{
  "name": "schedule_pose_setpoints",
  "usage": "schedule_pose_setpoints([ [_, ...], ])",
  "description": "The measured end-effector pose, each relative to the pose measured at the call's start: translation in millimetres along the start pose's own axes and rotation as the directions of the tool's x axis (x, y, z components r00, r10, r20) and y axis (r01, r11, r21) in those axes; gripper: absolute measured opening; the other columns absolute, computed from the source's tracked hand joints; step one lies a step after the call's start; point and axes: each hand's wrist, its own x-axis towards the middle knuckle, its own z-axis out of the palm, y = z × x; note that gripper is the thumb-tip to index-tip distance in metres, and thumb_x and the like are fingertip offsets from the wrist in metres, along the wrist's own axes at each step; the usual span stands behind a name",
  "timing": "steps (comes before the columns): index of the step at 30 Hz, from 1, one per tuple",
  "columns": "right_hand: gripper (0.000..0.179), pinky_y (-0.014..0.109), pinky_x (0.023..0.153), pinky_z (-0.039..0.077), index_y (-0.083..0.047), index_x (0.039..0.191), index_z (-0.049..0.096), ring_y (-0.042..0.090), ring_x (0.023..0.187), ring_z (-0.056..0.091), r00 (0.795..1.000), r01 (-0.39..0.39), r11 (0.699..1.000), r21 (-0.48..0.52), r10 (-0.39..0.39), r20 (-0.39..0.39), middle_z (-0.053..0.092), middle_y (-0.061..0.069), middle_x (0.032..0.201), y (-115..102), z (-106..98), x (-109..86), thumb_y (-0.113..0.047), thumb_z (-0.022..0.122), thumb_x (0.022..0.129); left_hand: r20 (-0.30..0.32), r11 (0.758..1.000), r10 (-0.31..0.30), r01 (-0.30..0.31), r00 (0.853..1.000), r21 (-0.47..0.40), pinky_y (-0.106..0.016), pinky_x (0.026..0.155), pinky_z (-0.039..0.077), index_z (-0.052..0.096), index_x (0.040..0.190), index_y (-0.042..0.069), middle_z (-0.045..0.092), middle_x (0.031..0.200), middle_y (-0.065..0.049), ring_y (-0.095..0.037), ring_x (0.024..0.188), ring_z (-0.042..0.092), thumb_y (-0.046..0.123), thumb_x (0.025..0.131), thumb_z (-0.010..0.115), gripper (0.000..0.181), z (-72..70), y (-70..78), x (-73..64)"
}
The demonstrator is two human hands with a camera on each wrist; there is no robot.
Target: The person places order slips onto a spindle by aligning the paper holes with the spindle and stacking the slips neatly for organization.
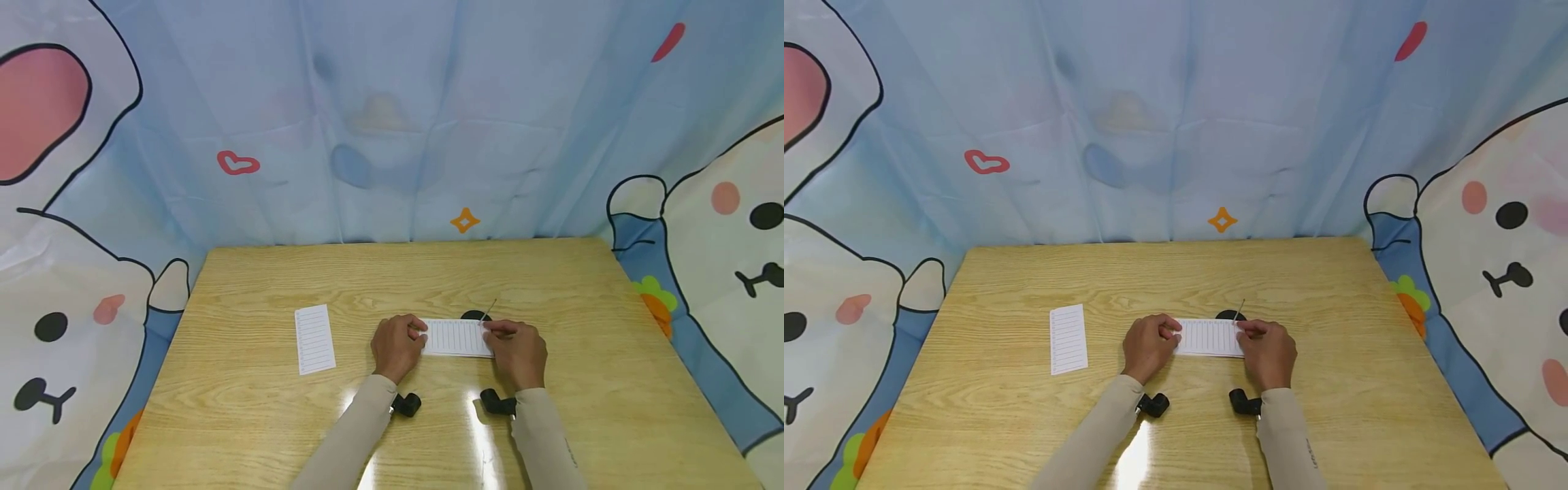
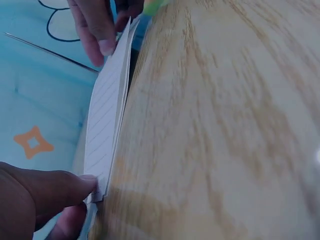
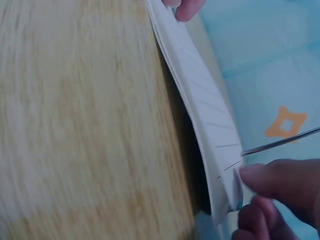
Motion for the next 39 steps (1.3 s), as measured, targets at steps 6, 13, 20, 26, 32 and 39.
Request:
schedule_pose_setpoints([
  [6, 0.015, 0.027, 0.073, 0.046, -0.021, 0.104, 0.086, 0.008, 0.077, 0.068, 0.997, 0.015, 0.998, 0.065, -0.010, -0.071, 0.078, 0.005, 0.096, -10, -5, -0.8, -0.022, 0.086, 0.089, -0.070, 0.997, 0.025, -0.029, 0.997, -0.066, -0.024, 0.066, 0.043, 0.082, 0.098, 0.024, 0.076, 0.076, 0.009, -0.014, 0.080, 0.061, 0.017, 0.085, 0.088, 0.016, -2.1, -3.9, -2.8],
  [13, 0.020, 0.018, 0.070, 0.047, -0.017, 0.107, 0.086, -0.006, 0.073, 0.060, 0.974, 0.134, 0.981, 0.143, -0.104, -0.202, 0.078, 0.009, 0.097, -41, -25, -7.6, -0.021, 0.088, 0.088, -0.174, 0.991, 0.068, -0.087, 0.982, -0.106, -0.024, 0.060, 0.043, 0.082, 0.102, 0.024, 0.076, 0.082, 0.006, -0.017, 0.081, 0.060, 0.019, 0.086, 0.089, 0.018, -16.4, 0.1, -6.6],
  [20, 0.025, 0.007, 0.071, 0.047, -0.015, 0.111, 0.085, -0.013, 0.074, 0.058, 0.929, 0.276, 0.938, 0.210, -0.204, -0.307, 0.076, 0.011, 0.097, -69, -41, -12.6, -0.019, 0.089, 0.087, -0.256, 0.975, 0.115, -0.159, 0.960, -0.155, -0.026, 0.060, 0.042, 0.081, 0.106, 0.024, 0.076, 0.086, 0.006, -0.026, 0.086, 0.063, 0.019, 0.089, 0.087, 0.019, -42.6, 8.5, -11.1],
  [26, 0.026, 0.009, 0.074, 0.050, -0.013, 0.110, 0.085, -0.007, 0.076, 0.063, 0.911, 0.355, 0.883, 0.306, -0.254, -0.325, 0.074, 0.011, 0.094, -96, -47, -17.1, -0.013, 0.091, 0.085, -0.331, 0.965, 0.133, -0.198, 0.934, -0.172, -0.026, 0.064, 0.041, 0.081, 0.107, 0.022, 0.078, 0.089, 0.004, -0.020, 0.081, 0.056, 0.019, 0.089, 0.086, 0.019, -64.5, 9.3, -15.6],
  [32, 0.027, 0.012, 0.074, 0.052, -0.015, 0.110, 0.085, -0.001, 0.077, 0.065, 0.909, 0.403, 0.835, 0.375, -0.319, -0.267, 0.075, 0.009, 0.095, -121, -44, -21.4, -0.012, 0.091, 0.084, -0.364, 0.953, 0.098, -0.193, 0.926, -0.233, -0.033, 0.077, 0.045, 0.081, 0.109, 0.020, 0.078, 0.093, 0.002, -0.027, 0.084, 0.055, 0.019, 0.091, 0.086, 0.019, -86.4, 2.1, -20.3],
  [39, 0.025, 0.013, 0.073, 0.054, -0.016, 0.111, 0.084, -0.001, 0.079, 0.067, 0.882, 0.472, 0.791, 0.390, -0.426, -0.202, 0.078, 0.008, 0.096, -143, -33, -25.4, -0.014, 0.090, 0.086, -0.433, 0.939, 0.090, -0.221, 0.897, -0.262, -0.035, 0.081, 0.045, 0.081, 0.109, 0.020, 0.079, 0.094, 0.000, -0.028, 0.087, 0.054, 0.017, 0.091, 0.085, 0.019, -105.1, -5.9, -20.8],
])
